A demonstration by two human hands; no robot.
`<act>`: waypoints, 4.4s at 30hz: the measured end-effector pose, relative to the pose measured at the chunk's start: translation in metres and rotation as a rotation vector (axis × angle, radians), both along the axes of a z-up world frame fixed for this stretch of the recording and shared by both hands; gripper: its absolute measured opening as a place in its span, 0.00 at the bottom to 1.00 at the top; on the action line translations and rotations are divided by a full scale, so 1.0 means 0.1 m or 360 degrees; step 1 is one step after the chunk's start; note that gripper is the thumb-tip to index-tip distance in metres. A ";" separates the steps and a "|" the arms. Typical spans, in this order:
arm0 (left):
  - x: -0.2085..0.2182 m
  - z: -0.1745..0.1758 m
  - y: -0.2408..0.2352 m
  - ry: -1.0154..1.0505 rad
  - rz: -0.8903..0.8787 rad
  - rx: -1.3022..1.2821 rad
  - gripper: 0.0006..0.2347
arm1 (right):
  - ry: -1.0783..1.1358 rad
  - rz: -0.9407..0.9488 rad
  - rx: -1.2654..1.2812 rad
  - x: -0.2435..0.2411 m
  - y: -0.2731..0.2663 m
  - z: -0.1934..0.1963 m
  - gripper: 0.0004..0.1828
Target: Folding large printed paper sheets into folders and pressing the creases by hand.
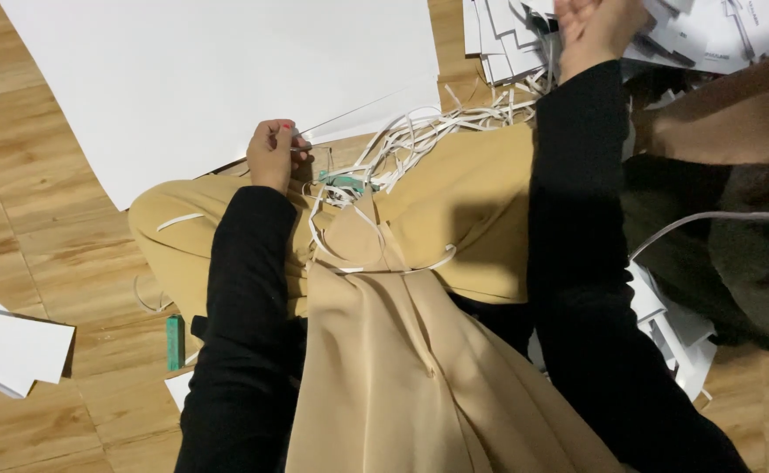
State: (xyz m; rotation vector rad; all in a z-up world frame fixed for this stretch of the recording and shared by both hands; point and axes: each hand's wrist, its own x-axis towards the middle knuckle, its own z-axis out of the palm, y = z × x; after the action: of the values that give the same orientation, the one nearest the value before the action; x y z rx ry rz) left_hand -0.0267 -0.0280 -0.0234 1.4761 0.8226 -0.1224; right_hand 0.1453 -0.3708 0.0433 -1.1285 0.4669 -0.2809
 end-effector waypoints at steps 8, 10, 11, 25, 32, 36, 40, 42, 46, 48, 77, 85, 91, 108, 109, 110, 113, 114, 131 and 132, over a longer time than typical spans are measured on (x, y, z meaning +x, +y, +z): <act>-0.06 -0.04 -0.10 -0.0499 -0.0584 0.1678 0.08 | 0.0181 0.1234 -0.0700 -0.28 0.91 -0.21 0.09; -0.02 -0.10 -0.05 -0.0445 -0.0630 0.1892 0.13 | 0.0313 0.1276 -0.0906 -0.41 1.07 -0.34 0.10; 0.00 -0.14 -0.02 -0.0390 -0.0678 0.2106 0.17 | 0.0445 0.1313 -0.1111 -0.47 1.15 -0.40 0.12; 0.00 -0.20 0.12 -0.0169 -0.0716 0.1951 0.21 | 0.0302 0.1296 -0.1185 -0.41 1.22 -0.83 0.06; 0.03 -0.14 -0.04 -0.0403 -0.0760 0.1964 0.18 | 0.0327 0.0840 -0.2134 -0.37 0.99 -0.68 0.07; 0.02 -0.15 -0.07 -0.0412 -0.0818 0.1988 0.18 | 0.0268 0.0612 -0.2394 -0.29 0.82 -0.77 0.05; 0.01 -0.13 -0.08 -0.0447 -0.0900 0.1915 0.17 | 0.0155 0.0366 -0.2473 -0.26 0.84 -0.78 0.07; 0.02 -0.07 -0.10 -0.0461 -0.0930 0.1836 0.16 | 0.0026 0.0244 -0.2439 -0.30 0.87 -0.65 0.08; 0.07 0.04 -0.10 -0.0438 -0.0977 0.1248 0.14 | -0.0922 0.0036 -0.1917 -0.42 1.04 -0.17 0.08; 0.12 0.05 -0.06 -0.0474 -0.0951 0.1089 0.14 | -0.1159 0.0103 -0.1732 -0.50 1.16 -0.15 0.07; -0.83 0.02 2.21 -0.0358 -0.0380 0.1505 0.15 | -0.0591 0.1842 -0.2803 -0.71 1.63 -0.82 0.30; -2.64 -0.06 2.19 0.1531 0.0216 0.1252 0.31 | -0.0796 0.1543 -0.2788 -0.54 1.78 -0.80 0.19; -3.29 -0.70 2.59 0.1226 0.0389 0.2131 0.18 | -0.0764 0.1478 -0.2864 -0.74 1.81 -0.82 0.22; -3.06 -0.38 2.67 0.1434 0.0274 0.1336 0.35 | -0.0304 0.1469 -0.2817 -1.01 1.59 -0.75 0.13; -3.14 -0.51 2.75 0.1451 0.0192 0.1672 0.25 | -0.0340 0.1435 -0.2828 -1.02 1.60 -0.77 0.13; -3.26 -0.63 2.82 0.1459 0.0110 0.2008 0.18 | -0.0383 0.1408 -0.2835 -1.03 1.61 -0.79 0.14; -3.34 -0.80 2.97 0.1530 -0.0095 0.2142 0.19 | -0.0399 0.1385 -0.2830 -1.04 1.59 -0.78 0.14; -3.28 -0.75 2.95 0.1529 -0.0095 0.2143 0.19 | -0.0398 0.1383 -0.2829 -1.04 1.59 -0.78 0.14; -3.91 -0.65 3.28 0.1475 0.0552 0.1385 0.44 | -0.0404 0.1494 -0.3163 -0.83 1.90 -0.57 0.39; -3.85 -0.58 3.24 0.1474 0.0560 0.1384 0.44 | -0.0414 0.1494 -0.3163 -0.81 1.92 -0.68 0.39</act>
State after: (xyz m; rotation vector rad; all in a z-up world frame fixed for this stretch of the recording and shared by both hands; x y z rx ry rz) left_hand -0.4122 0.2961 -0.0813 2.0572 2.0585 -0.2010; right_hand 0.0643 -0.1792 -0.0242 -2.9811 -0.9141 0.0544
